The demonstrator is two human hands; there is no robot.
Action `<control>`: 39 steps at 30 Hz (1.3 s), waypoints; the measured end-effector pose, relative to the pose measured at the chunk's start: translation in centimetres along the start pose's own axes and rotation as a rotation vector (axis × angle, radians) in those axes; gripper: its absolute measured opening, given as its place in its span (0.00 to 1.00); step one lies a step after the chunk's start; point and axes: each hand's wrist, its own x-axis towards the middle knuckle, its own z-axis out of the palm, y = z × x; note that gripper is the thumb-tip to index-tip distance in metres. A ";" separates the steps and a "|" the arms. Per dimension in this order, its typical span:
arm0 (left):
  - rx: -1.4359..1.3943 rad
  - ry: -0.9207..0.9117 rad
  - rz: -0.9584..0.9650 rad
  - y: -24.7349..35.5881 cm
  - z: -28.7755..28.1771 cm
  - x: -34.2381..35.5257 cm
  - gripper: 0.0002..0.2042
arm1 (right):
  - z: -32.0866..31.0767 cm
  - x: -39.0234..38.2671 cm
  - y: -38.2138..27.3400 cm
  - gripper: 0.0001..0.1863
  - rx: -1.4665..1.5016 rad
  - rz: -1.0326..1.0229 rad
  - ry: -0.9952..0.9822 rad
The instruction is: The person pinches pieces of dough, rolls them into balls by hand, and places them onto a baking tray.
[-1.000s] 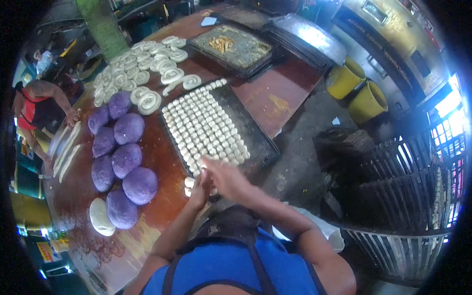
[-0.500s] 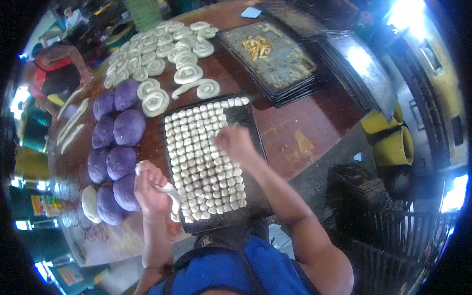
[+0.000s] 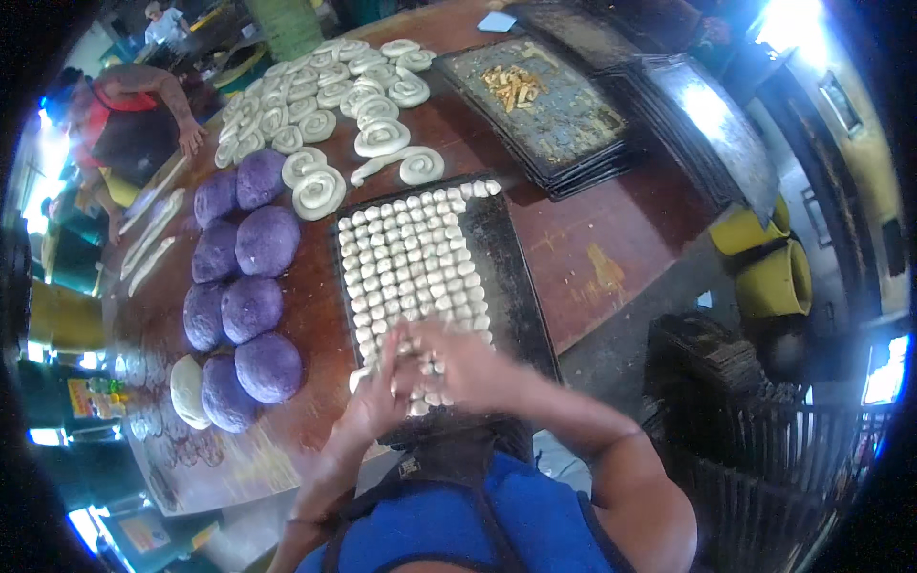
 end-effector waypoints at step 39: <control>-0.306 -0.169 -0.058 -0.2 -2.6 0.7 0.24 | 2.5 0.3 -3.3 0.16 0.190 0.170 0.092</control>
